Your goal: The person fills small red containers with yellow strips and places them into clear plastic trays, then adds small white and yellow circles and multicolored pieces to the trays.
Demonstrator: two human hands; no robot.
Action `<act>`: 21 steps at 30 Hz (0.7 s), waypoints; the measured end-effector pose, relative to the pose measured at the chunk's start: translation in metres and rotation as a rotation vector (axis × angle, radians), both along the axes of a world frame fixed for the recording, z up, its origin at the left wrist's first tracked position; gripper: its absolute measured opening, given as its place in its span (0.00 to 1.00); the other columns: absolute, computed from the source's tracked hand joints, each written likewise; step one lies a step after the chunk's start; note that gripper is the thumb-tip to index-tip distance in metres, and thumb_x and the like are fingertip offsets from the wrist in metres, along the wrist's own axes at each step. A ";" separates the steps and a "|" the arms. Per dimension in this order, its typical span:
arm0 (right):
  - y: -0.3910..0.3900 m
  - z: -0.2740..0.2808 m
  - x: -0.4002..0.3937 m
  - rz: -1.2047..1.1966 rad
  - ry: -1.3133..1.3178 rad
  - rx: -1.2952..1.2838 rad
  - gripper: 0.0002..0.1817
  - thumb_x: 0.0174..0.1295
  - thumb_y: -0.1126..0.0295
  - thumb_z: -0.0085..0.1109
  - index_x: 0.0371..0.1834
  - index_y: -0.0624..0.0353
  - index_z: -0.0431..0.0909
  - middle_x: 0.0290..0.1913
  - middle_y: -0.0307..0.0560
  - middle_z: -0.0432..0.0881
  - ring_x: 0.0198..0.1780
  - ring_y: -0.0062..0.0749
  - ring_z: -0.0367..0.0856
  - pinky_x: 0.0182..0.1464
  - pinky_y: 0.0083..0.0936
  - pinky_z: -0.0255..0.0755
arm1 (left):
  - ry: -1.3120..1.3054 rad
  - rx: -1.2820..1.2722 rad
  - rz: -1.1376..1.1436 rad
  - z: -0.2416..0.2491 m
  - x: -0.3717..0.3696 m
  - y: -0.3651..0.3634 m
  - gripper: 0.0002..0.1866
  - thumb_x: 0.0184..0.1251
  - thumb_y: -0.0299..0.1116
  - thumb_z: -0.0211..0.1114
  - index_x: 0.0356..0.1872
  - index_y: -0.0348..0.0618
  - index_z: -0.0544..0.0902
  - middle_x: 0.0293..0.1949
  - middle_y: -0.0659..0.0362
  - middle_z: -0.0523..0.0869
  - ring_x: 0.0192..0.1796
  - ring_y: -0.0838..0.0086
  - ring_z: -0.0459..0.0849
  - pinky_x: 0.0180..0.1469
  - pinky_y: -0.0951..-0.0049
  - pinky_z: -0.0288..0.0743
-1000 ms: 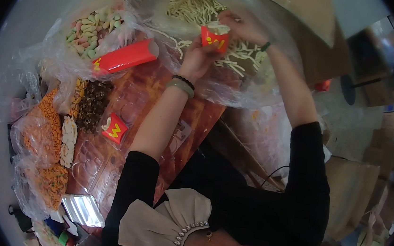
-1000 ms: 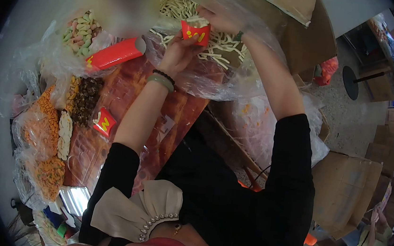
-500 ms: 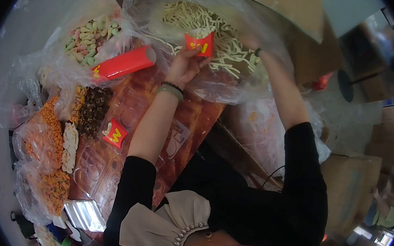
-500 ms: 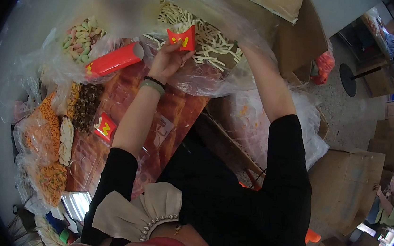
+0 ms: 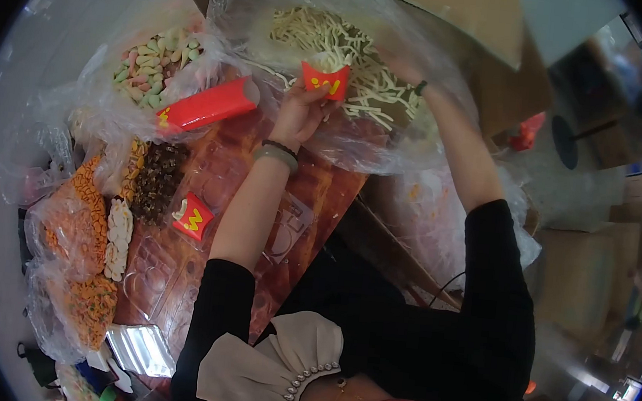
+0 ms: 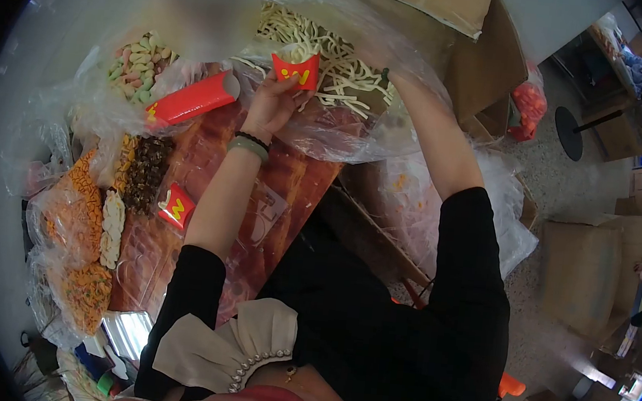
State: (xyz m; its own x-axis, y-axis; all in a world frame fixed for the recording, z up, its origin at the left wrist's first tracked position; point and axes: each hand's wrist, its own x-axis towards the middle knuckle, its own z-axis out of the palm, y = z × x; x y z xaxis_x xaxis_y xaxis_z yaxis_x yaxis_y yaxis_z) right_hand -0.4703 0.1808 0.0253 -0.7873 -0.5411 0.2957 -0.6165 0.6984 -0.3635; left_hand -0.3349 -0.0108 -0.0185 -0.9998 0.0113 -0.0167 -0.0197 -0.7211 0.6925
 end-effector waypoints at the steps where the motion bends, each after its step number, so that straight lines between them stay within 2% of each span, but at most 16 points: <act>1: -0.006 0.013 0.017 0.134 -0.112 -0.156 0.15 0.61 0.63 0.55 0.48 0.58 0.74 0.34 0.42 0.80 0.33 0.22 0.77 0.35 0.24 0.71 | 0.004 0.000 0.003 0.004 0.001 0.003 0.20 0.60 0.22 0.58 0.54 0.43 0.69 0.49 0.56 0.77 0.46 0.67 0.80 0.42 0.70 0.79; 2: -0.011 0.019 0.032 0.266 -0.227 -0.312 0.13 0.61 0.63 0.55 0.45 0.59 0.77 0.33 0.42 0.80 0.33 0.24 0.77 0.36 0.24 0.71 | -0.006 -0.012 0.062 0.007 0.003 0.008 0.19 0.60 0.21 0.59 0.53 0.42 0.69 0.48 0.56 0.78 0.45 0.68 0.80 0.41 0.72 0.78; 3: -0.014 0.018 0.039 0.266 -0.227 -0.310 0.13 0.61 0.63 0.55 0.45 0.59 0.77 0.33 0.42 0.80 0.33 0.24 0.77 0.36 0.24 0.71 | -0.016 -0.024 0.121 0.008 0.004 0.011 0.19 0.59 0.21 0.59 0.52 0.42 0.70 0.47 0.57 0.78 0.45 0.70 0.80 0.39 0.74 0.78; 5: -0.020 0.014 0.048 0.244 -0.303 -0.324 0.11 0.60 0.67 0.52 0.43 0.58 0.77 0.40 0.47 0.81 0.42 0.37 0.78 0.45 0.29 0.70 | -0.007 -0.084 0.141 0.007 0.006 0.014 0.19 0.59 0.21 0.59 0.52 0.42 0.70 0.47 0.57 0.78 0.45 0.71 0.80 0.40 0.75 0.77; 6: -0.023 0.015 0.050 0.244 -0.305 -0.326 0.11 0.60 0.67 0.52 0.43 0.58 0.77 0.40 0.47 0.81 0.42 0.37 0.78 0.45 0.29 0.70 | 0.001 -0.145 0.160 0.007 0.007 0.015 0.20 0.59 0.21 0.60 0.53 0.43 0.70 0.47 0.57 0.78 0.45 0.72 0.80 0.41 0.75 0.77; 8: -0.027 0.018 0.053 0.381 0.062 -0.259 0.10 0.61 0.67 0.53 0.41 0.60 0.78 0.34 0.46 0.81 0.34 0.30 0.79 0.39 0.27 0.72 | 0.026 -0.185 0.134 0.005 0.009 0.017 0.20 0.59 0.21 0.60 0.53 0.42 0.70 0.48 0.57 0.78 0.46 0.72 0.79 0.42 0.75 0.77; 11: -0.034 0.030 0.068 0.457 0.104 -0.173 0.10 0.61 0.68 0.53 0.41 0.59 0.78 0.34 0.47 0.81 0.35 0.29 0.79 0.39 0.26 0.72 | 0.028 -0.193 0.127 0.005 0.012 0.024 0.20 0.59 0.21 0.60 0.53 0.42 0.69 0.49 0.57 0.77 0.48 0.73 0.79 0.45 0.74 0.76; 12: -0.034 0.035 0.069 0.461 0.105 -0.173 0.10 0.61 0.68 0.53 0.41 0.59 0.78 0.34 0.47 0.81 0.35 0.29 0.79 0.39 0.26 0.72 | 0.002 -0.166 0.143 0.005 0.013 0.024 0.20 0.59 0.21 0.60 0.54 0.41 0.69 0.50 0.57 0.76 0.49 0.72 0.78 0.46 0.74 0.76; 14: -0.033 0.042 0.069 0.480 -0.327 -0.147 0.10 0.60 0.68 0.54 0.42 0.59 0.78 0.34 0.46 0.81 0.34 0.28 0.79 0.39 0.25 0.72 | 0.016 -0.125 0.131 0.005 0.017 0.023 0.20 0.59 0.20 0.60 0.54 0.41 0.69 0.50 0.57 0.76 0.49 0.72 0.78 0.48 0.73 0.75; 16: -0.029 0.043 0.062 0.445 -0.287 -0.218 0.11 0.58 0.67 0.56 0.41 0.59 0.78 0.34 0.45 0.82 0.34 0.28 0.78 0.38 0.25 0.71 | 0.030 -0.084 0.116 0.007 0.021 0.021 0.21 0.59 0.20 0.59 0.54 0.41 0.69 0.51 0.57 0.76 0.50 0.71 0.78 0.49 0.72 0.75; 18: -0.028 0.045 0.058 0.412 -0.251 -0.284 0.12 0.57 0.65 0.57 0.41 0.60 0.78 0.34 0.43 0.82 0.34 0.27 0.77 0.37 0.25 0.71 | 0.027 -0.057 0.108 0.007 0.024 0.019 0.19 0.61 0.20 0.57 0.54 0.43 0.68 0.51 0.56 0.76 0.51 0.68 0.77 0.51 0.64 0.75; 21: -0.029 0.046 0.050 0.307 -0.214 -0.410 0.13 0.56 0.63 0.59 0.40 0.60 0.78 0.33 0.41 0.82 0.32 0.25 0.76 0.35 0.24 0.70 | 0.070 -0.078 0.065 0.009 0.027 0.019 0.20 0.61 0.21 0.57 0.55 0.43 0.68 0.52 0.57 0.75 0.52 0.69 0.77 0.52 0.64 0.75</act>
State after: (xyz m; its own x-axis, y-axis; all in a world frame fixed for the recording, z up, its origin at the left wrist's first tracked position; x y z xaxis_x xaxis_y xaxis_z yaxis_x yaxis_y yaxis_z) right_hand -0.4204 0.1515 0.0710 -0.6771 -0.6297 0.3808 -0.6519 0.2733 -0.7074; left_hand -0.3080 0.0083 -0.0094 -0.9972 -0.0520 0.0545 0.0753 -0.6631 0.7447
